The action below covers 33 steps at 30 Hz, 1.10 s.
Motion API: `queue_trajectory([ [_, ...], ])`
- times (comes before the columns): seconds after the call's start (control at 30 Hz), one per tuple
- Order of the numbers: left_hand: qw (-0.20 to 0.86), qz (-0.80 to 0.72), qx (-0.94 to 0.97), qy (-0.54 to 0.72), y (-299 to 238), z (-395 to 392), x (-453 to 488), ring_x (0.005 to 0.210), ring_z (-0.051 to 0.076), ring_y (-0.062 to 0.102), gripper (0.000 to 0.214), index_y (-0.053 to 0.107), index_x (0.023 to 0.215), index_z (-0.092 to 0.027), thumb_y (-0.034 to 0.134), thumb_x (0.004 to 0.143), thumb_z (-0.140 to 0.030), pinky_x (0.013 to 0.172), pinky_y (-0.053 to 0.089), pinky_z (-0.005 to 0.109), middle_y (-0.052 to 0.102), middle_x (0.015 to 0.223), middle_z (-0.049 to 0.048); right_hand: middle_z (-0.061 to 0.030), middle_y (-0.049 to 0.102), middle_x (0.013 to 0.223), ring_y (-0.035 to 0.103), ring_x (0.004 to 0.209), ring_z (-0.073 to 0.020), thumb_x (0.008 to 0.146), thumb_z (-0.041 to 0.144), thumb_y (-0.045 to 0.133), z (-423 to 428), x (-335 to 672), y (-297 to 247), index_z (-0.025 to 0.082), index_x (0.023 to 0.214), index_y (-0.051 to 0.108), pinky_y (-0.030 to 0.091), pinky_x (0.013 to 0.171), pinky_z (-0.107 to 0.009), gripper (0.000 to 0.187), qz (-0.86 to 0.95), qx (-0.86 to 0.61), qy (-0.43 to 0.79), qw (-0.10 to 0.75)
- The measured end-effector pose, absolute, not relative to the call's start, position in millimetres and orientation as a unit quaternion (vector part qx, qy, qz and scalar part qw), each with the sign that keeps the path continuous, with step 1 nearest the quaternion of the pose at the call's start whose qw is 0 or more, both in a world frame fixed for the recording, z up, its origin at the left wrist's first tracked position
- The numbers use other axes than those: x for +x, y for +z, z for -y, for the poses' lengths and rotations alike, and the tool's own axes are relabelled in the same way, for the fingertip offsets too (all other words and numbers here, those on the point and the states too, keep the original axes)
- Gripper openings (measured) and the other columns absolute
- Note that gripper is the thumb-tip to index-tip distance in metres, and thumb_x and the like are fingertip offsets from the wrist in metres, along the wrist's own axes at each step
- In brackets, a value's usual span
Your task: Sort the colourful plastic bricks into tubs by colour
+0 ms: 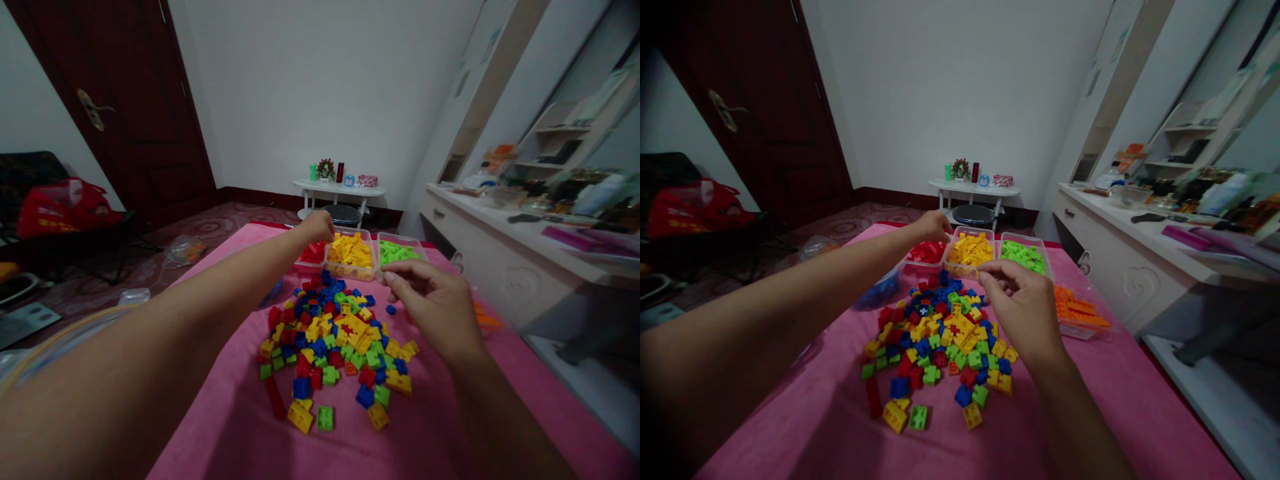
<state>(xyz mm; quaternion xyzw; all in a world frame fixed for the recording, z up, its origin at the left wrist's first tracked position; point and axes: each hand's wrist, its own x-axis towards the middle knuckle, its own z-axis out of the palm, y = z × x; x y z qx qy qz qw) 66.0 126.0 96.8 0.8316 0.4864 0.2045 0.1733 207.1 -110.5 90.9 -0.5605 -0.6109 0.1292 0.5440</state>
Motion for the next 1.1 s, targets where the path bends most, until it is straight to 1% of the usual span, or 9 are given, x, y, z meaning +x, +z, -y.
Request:
queue_trajectory([
  [0.13,0.157,-0.444,0.822,0.32,92,-112,80,0.097,0.02,0.062,0.052,0.061,0.12,-0.011,0.071,0.069,-0.021,0.087,0.047,0.029,0.066,0.108,0.0101,-0.0031,0.068,0.071,0.059,0.056,-0.014,0.079,0.028,0.059,103,211,79,0.018,0.084,0.071,0.047,0.05,-0.024,0.017,0.622,-0.565,0.123,0.527],
  [0.23,0.228,-0.403,0.823,0.33,73,-83,79,0.09,0.018,0.064,0.039,0.065,0.113,-0.011,0.065,0.076,-0.02,0.082,0.05,0.028,0.069,0.105,0.0089,-0.0033,0.069,0.077,0.06,0.064,-0.0148,0.08,0.024,0.056,96,215,66,0.018,0.085,0.072,0.046,0.059,-0.025,0.018,0.659,-0.587,0.105,0.458],
  [0.37,0.31,-0.344,0.846,0.264,43,-35,60,0.08,0.016,0.066,0.025,0.07,0.1,-0.011,0.06,0.078,-0.018,0.073,0.051,0.026,0.072,0.092,0.0071,-0.0039,0.07,0.092,0.062,0.078,-0.0182,0.074,0.03,0.066,96,212,48,0.022,0.098,0.071,0.044,0.068,-0.027,0.026,0.731,-0.616,0.111,0.272],
  [0.43,0.296,-0.33,0.862,0.244,30,-14,49,0.083,0.017,0.066,0.024,0.071,0.098,-0.013,0.059,0.077,-0.017,0.076,0.05,0.027,0.073,0.093,0.0058,-0.0037,0.07,0.096,0.063,0.084,-0.0204,0.07,0.033,0.071,98,207,41,0.025,0.106,0.068,0.042,0.068,-0.027,0.038,0.754,-0.619,0.11,0.189],
  [0.5,0.253,-0.325,0.88,0.237,21,2,41,0.093,0.018,0.064,0.029,0.07,0.102,-0.016,0.06,0.075,-0.016,0.084,0.048,0.028,0.072,0.102,0.0054,-0.0029,0.07,0.097,0.062,0.089,-0.0214,0.071,0.031,0.069,100,203,37,0.027,0.106,0.068,0.04,0.069,-0.026,0.035,0.766,-0.62,0.104,0.137],
  [0.6,0.196,-0.312,0.902,0.224,11,15,35,0.099,0.021,0.062,0.035,0.068,0.108,-0.02,0.062,0.074,-0.017,0.089,0.045,0.03,0.069,0.108,0.0057,-0.0029,0.07,0.096,0.062,0.09,-0.02,0.075,0.025,0.061,99,202,39,0.026,0.1,0.069,0.038,0.07,-0.026,0.026,0.755,-0.642,0.081,0.11],
  [0.77,0.153,-0.313,0.909,0.229,0,24,39,0.093,0.021,0.06,0.029,0.069,0.1,-0.019,0.063,0.073,-0.016,0.082,0.045,0.029,0.069,0.097,0.0058,-0.002,0.069,0.094,0.061,0.084,-0.0193,0.073,0.025,0.061,101,212,56,0.026,0.093,0.07,0.035,0.064,-0.026,0.022,0.733,-0.672,0.065,0.081],
  [0.97,0.174,-0.344,0.882,0.271,-6,29,39,0.089,0.02,0.06,0.026,0.07,0.097,-0.02,0.06,0.074,-0.015,0.08,0.044,0.029,0.069,0.093,0.0035,-0.0008,0.067,0.098,0.059,0.09,-0.0181,0.063,0.008,0.059,107,212,49,0.024,0.094,0.067,0.034,0.069,-0.024,0.036,0.785,-0.611,0.106,0.021],
  [1.1,0.192,-0.348,0.877,0.27,-7,29,37,0.091,0.02,0.06,0.036,0.068,0.108,-0.021,0.059,0.074,-0.014,0.082,0.045,0.029,0.069,0.098,0.0034,-0.0017,0.066,0.095,0.057,0.086,-0.0189,0.061,0.013,0.065,104,209,39,0.024,0.093,0.067,0.032,0.064,-0.024,0.033,0.795,-0.596,0.112,0.013],
])
